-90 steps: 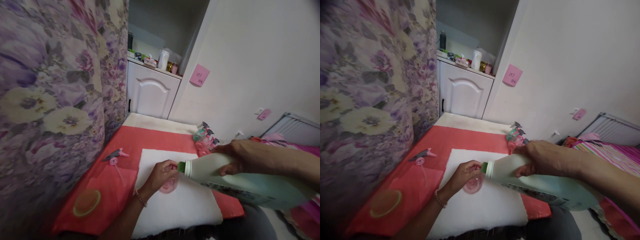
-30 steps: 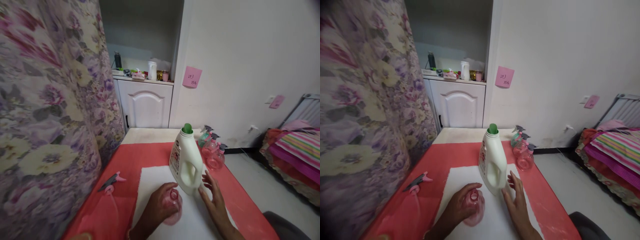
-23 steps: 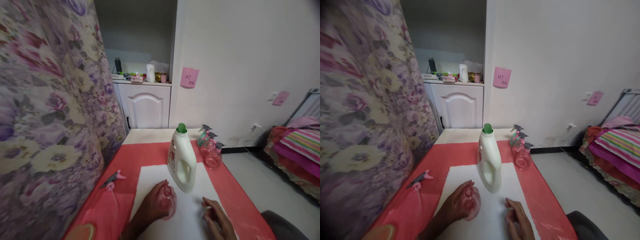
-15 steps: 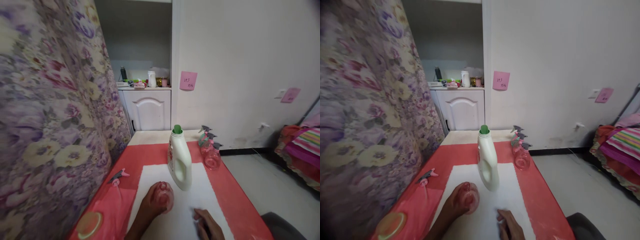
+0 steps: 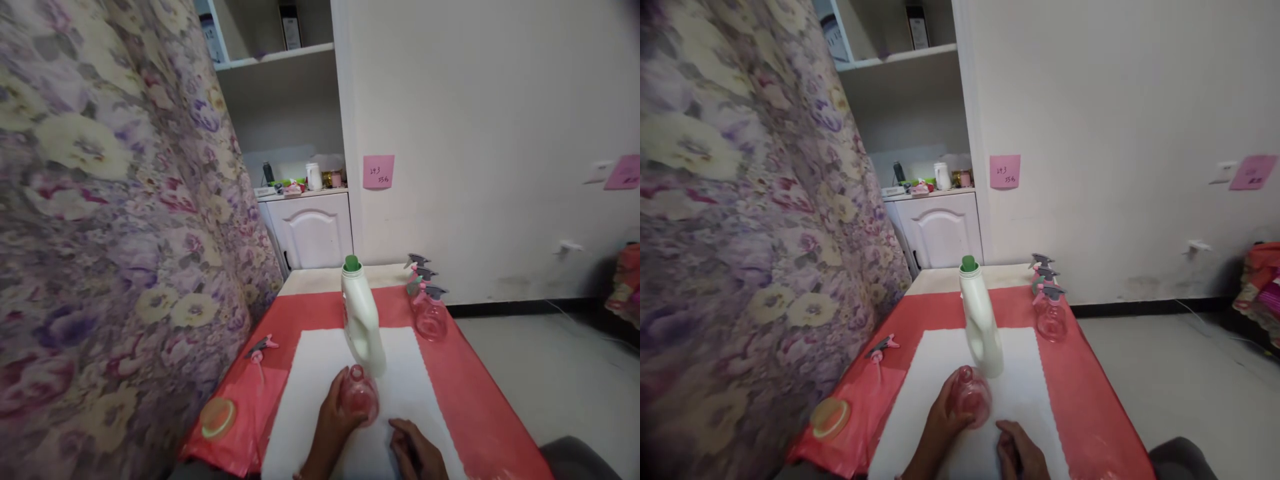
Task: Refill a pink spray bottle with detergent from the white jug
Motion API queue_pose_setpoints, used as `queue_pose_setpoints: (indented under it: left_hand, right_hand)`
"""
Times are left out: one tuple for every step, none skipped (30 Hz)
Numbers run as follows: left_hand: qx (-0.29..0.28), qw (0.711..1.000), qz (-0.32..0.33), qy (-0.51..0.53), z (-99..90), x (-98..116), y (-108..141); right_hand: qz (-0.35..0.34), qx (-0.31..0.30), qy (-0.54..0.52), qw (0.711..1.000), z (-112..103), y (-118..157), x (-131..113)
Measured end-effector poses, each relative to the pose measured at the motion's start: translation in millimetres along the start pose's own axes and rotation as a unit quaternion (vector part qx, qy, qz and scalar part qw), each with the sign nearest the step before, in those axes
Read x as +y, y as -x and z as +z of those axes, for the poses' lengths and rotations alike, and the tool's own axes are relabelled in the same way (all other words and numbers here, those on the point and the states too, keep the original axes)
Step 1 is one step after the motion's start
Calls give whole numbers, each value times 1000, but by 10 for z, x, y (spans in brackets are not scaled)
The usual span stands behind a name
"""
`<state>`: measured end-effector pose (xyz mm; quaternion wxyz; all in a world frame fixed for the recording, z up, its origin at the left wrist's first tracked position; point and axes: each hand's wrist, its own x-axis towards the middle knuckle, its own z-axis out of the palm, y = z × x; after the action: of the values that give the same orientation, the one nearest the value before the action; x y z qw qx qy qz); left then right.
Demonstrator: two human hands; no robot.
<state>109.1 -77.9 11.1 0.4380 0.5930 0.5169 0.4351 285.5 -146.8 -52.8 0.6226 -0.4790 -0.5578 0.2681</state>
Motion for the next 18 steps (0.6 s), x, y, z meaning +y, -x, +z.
queue_pose_setpoints:
  left_hand:
    - [0,1000,0,-7,-1,-9,15]
    - [-1,1000,0,-14,-8,-10,32]
    - [-4,1000,-1,-19,-18,-6,55]
    - [-8,1000,-3,-20,-32,2,82]
    - [-12,1000,-4,-19,-48,15,114]
    - [-15,1000,-7,-15,-66,29,150]
    - [-13,1000,-10,-11,-87,47,189]
    - [-8,1000,-15,-9,-112,68,227]
    - [1,1000,-19,-7,-144,95,261]
    - [12,1000,-21,-5,-184,129,288]
    - [24,1000,-20,-4,-234,174,306]
    - [42,999,-15,-5,-297,229,313]
    - [62,998,-7,-4,-375,292,308]
    - [88,996,5,-7,-467,361,294]
    - [144,989,16,-15,-574,431,274]
    - [182,983,22,-20,-693,497,249]
    - [212,977,25,-25,-821,552,226]
    - [251,967,25,-30,-952,592,208]
  right_hand:
    - [3,-4,-1,1000,-11,-2,-12]
    - [6,-7,-3,1000,-23,-3,-25]
    - [9,-9,-5,1000,-33,-3,-39]
    - [12,-10,-8,1000,-42,-2,-53]
    - [17,-10,-12,1000,-50,0,-67]
    - [22,-9,-15,1000,-56,2,-80]
    - [30,-6,-17,999,-60,4,-92]
    - [37,-3,-19,999,-62,6,-102]
    - [44,-2,-21,999,-64,6,-111]
    - [50,-3,-22,998,-66,5,-118]
    - [54,-5,-24,998,-67,3,-124]
    - [55,-6,-25,998,-68,0,-128]
    - [57,-7,-26,998,-70,-4,-131]
    - [59,-8,-26,998,-71,-7,-133]
    - [63,-9,-24,998,-72,-10,-132]
    - [69,-9,-22,997,-73,-12,-130]
    - [76,-10,-19,997,-73,-11,-124]
    - [82,-11,-17,996,-71,-10,-117]
